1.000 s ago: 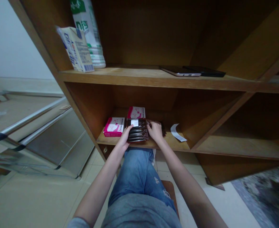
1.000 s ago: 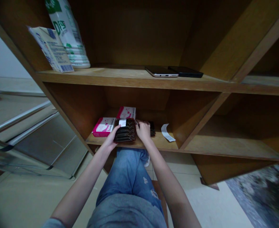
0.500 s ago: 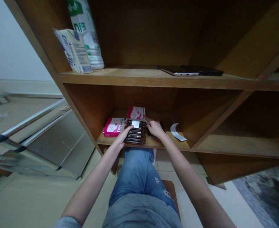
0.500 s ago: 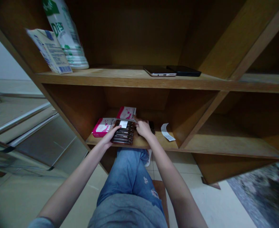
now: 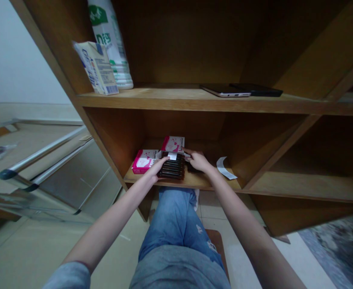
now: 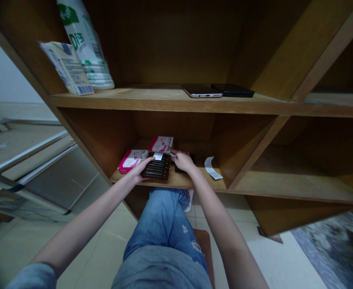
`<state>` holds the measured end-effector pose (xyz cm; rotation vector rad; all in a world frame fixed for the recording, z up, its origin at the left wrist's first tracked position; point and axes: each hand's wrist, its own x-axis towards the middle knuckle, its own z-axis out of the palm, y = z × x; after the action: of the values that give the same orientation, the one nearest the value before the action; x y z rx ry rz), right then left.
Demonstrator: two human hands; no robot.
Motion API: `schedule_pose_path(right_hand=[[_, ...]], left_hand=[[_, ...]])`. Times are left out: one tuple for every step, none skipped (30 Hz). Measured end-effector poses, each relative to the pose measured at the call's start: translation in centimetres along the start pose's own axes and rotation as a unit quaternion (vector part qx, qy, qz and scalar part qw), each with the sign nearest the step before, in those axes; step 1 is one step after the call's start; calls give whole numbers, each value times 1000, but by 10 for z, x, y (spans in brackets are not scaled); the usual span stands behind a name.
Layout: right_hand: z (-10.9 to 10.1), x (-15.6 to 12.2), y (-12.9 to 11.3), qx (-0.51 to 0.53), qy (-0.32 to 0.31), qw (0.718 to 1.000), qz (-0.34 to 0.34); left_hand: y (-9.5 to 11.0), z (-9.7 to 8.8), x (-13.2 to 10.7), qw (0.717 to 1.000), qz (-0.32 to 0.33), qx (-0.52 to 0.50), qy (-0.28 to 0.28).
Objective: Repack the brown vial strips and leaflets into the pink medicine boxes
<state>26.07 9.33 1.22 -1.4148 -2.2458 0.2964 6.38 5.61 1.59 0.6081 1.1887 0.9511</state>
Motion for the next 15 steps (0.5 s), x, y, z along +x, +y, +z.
schedule_pose_path(right_hand=[[0,0,1,-2,0,1000,0],[-1,0,2,-5,-1,1000,-1],[-1,0,2,-8,-3,1000,-3],[-1,0,2,-9,-5,1000,-8],[-1,0,2,-9,-6,1000,-13],[-1,0,1,-9,-7,1000,-17],[-1,0,1,-9,-8,1000,-19],[-1,0,0,-8,-10,1000,-19],[-2,0,-1,-8,-12,1000,-18],[-3,-1,-2,-8,-15,1000,-15],[-4,-1,-2,-7,-18,1000,-11],[-5,-2,-1,-3,-25,1000,-6],[-7,-1,0,5,-34,999,-1],[-9,0,2,18,-44,999,2],[-10,3,4,37,-53,998,3]], left_hand=[[1,0,0,1000,-1,0,2],[1,0,1,1000,-2,-1,2],[2,0,2,1000,-4,-3,1],[3,0,2,1000,-7,-6,-1],[3,1,3,1000,-11,-10,-5],[4,2,4,1000,-15,-14,-8],[5,2,5,1000,-20,-17,-12],[7,3,5,999,-24,-20,-15],[8,4,6,999,-29,-23,-21],[8,4,6,999,-34,-25,-27],[9,4,6,998,-37,-26,-32],[10,4,6,998,-39,-26,-35],[10,4,6,998,-39,-26,-35],[11,4,6,998,-39,-25,-33],[11,3,6,998,-40,-24,-30]])
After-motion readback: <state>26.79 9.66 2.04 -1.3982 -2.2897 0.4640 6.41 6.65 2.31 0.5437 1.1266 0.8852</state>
